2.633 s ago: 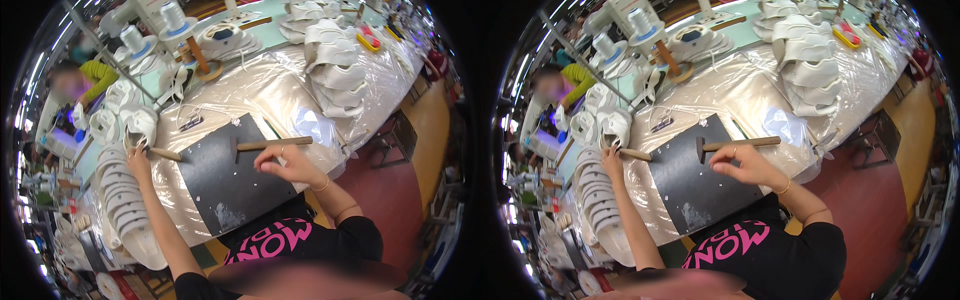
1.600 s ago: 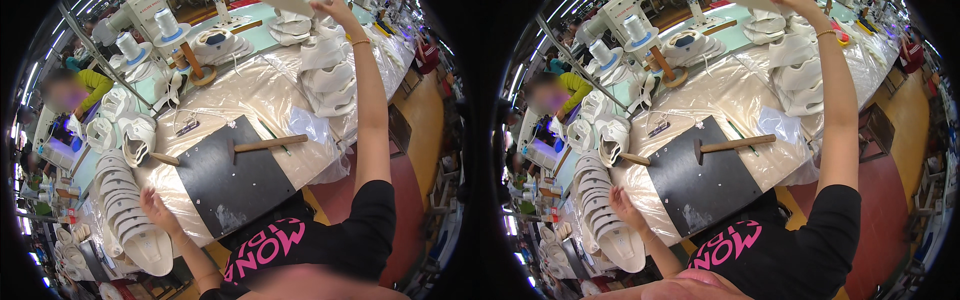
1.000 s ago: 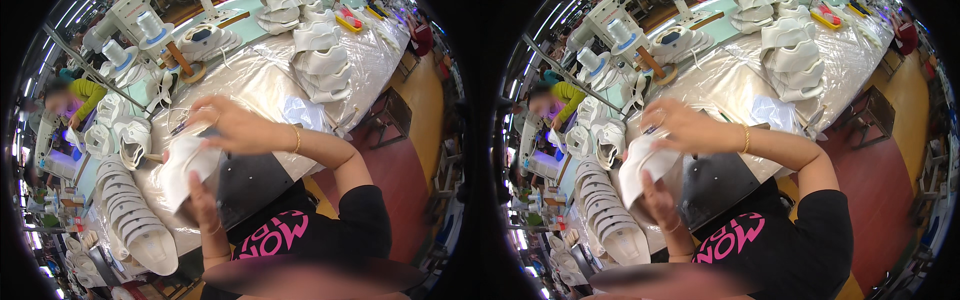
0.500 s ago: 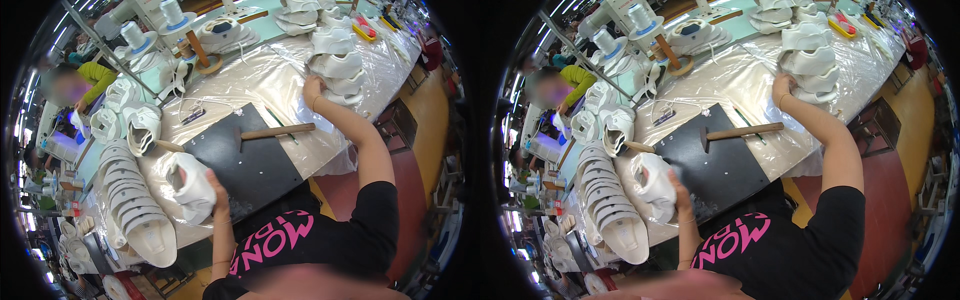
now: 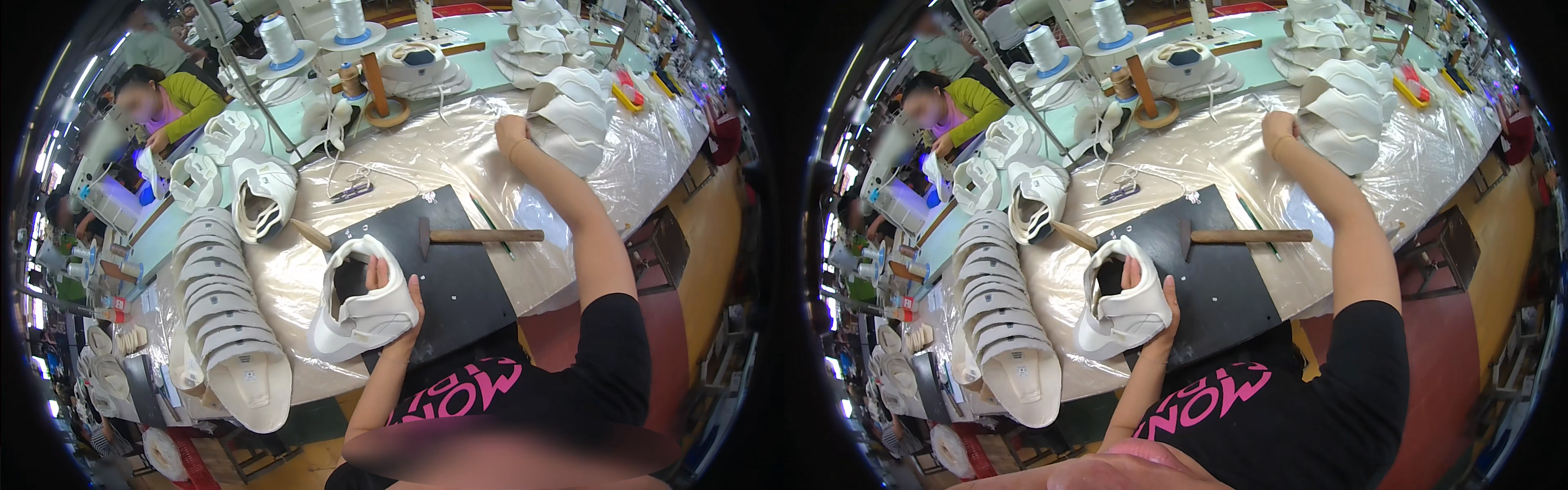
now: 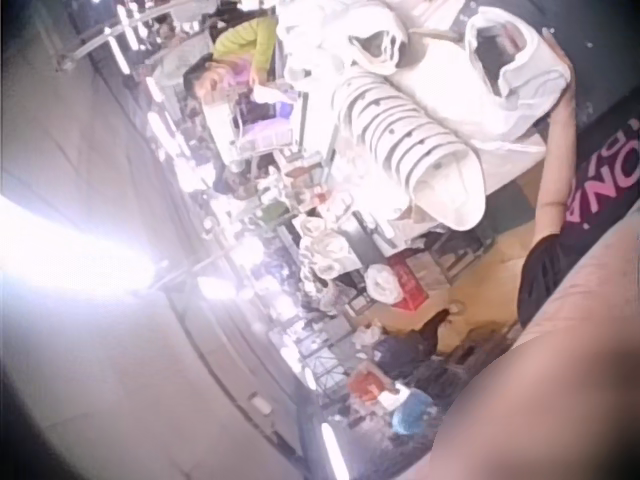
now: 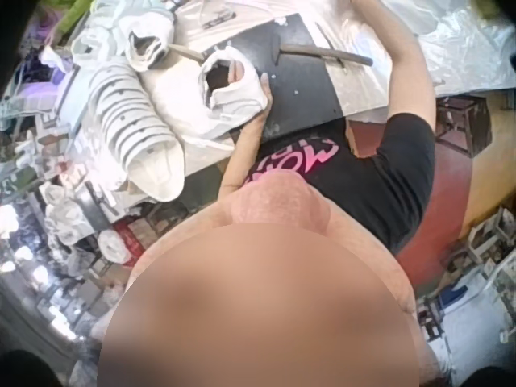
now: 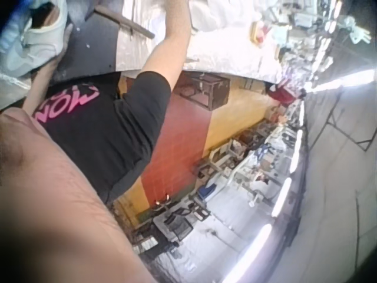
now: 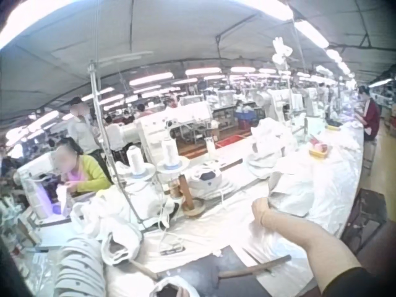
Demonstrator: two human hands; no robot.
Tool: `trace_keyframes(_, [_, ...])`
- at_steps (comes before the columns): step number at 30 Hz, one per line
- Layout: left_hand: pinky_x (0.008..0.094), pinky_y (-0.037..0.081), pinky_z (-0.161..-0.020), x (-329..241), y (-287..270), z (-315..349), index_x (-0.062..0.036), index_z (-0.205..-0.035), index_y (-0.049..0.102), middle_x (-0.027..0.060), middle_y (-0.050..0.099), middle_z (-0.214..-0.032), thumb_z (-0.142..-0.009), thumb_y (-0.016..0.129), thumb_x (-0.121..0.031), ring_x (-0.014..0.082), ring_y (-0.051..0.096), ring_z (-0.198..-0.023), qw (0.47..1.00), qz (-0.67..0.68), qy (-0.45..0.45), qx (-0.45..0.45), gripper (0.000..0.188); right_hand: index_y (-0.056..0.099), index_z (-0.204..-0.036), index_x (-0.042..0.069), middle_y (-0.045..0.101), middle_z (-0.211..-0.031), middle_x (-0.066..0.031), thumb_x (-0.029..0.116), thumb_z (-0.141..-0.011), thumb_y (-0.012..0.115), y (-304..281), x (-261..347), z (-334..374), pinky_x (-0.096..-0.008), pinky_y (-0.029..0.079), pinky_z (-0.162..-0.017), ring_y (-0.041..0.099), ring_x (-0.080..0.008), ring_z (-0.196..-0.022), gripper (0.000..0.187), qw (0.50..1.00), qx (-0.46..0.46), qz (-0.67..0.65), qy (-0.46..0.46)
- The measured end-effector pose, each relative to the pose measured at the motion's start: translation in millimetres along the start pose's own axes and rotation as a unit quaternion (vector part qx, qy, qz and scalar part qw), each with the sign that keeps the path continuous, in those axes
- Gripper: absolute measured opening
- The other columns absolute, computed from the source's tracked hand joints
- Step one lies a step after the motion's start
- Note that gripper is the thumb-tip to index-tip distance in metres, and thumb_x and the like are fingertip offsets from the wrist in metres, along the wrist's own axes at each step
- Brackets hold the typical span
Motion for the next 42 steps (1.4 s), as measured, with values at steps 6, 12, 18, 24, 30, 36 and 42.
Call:
trace_keyframes(6, [0.0471,0.045,-0.102,4,5,-1,0.0111,-0.139,0.039,0.0321,0.042,-0.137,-0.088,0.068,-0.011,0.0445,0.046,-0.128,0.999,0.019,0.031,-0.001,0.063,0.077,-0.093,0.007,0.074,-0.087,-0.0052,0.015,-0.081,0.073,-83,87,-70,-0.0436,0.057,-0.051,0.072,-0.0253,-0.070,0.015,0.991,0.035,-0.117,0.048])
trace_keyframes(12, [0.0485,0.045,-0.101,10,13,0,0.0081,-0.135,0.043,0.0302,0.040,-0.139,-0.088,0.069,-0.010,0.0457,0.046,-0.126,0.999,0.036,0.035,0.006,0.057,0.075,-0.095,0.007,0.073,-0.088,-0.0076,0.018,-0.082,0.071,-152,182,-86,-0.0444,0.056,-0.052,0.071,-0.0245,-0.069,0.017,0.981,0.062,-0.186,-0.010])
trace_keyframes(18, [0.0503,0.045,-0.101,12,14,2,0.0091,-0.136,0.041,0.0318,0.039,-0.139,-0.089,0.068,-0.011,0.0466,0.045,-0.126,0.998,0.032,0.046,0.018,0.058,0.075,-0.103,0.006,0.075,-0.101,-0.0106,0.015,-0.089,0.059,-162,198,-43,-0.0500,0.059,-0.067,0.073,-0.0306,-0.092,0.023,0.954,-0.057,-0.231,-0.182])
trace_keyframes(24, [0.0499,0.046,-0.101,10,10,0,0.0101,-0.136,0.039,0.0344,0.036,-0.140,-0.088,0.068,-0.011,0.0481,0.045,-0.125,0.998,0.037,0.024,0.038,0.060,0.070,-0.096,0.006,0.072,-0.096,-0.0094,0.014,-0.085,0.067,-144,54,40,-0.0349,0.054,-0.075,0.070,-0.0240,-0.083,0.014,0.669,-0.348,-0.590,-0.288])
trace_keyframes(30, [0.0502,0.046,-0.101,7,8,-2,0.0110,-0.137,0.038,0.0340,0.039,-0.137,-0.087,0.069,-0.010,0.0487,0.044,-0.128,0.996,-0.008,0.053,0.064,0.063,0.071,-0.097,0.011,0.057,-0.129,-0.0083,0.019,-0.084,0.067,15,-119,17,-0.0515,0.042,-0.102,0.052,-0.0300,-0.122,0.016,0.858,-0.378,-0.248,0.243])
trace_keyframes(36, [0.0511,0.046,-0.102,5,12,-3,0.0104,-0.138,0.036,0.0343,0.039,-0.137,-0.087,0.069,-0.009,0.0490,0.044,-0.128,0.996,-0.039,0.057,0.060,0.065,0.074,-0.106,0.016,0.037,-0.155,-0.0018,0.025,-0.091,0.057,125,-139,-25,-0.0654,0.007,-0.117,0.020,-0.0327,-0.149,0.024,0.979,-0.155,0.052,0.125])
trace_keyframes(42, [0.0512,0.046,-0.102,5,15,-5,0.0096,-0.139,0.035,0.0347,0.038,-0.138,-0.087,0.068,-0.008,0.0486,0.044,-0.128,0.995,-0.053,0.067,0.059,0.065,0.068,-0.126,0.014,0.011,-0.166,-0.0069,0.026,-0.095,0.050,125,-119,-35,-0.0605,-0.007,-0.119,-0.004,-0.0377,-0.152,0.037,0.984,-0.028,0.101,0.144])
Point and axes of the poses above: each hand's wrist, its own z-axis away from the middle knuckle, its own y-axis out of the palm, x = y × z, the point moved 1 cm from there along -z, towards the middle knuckle
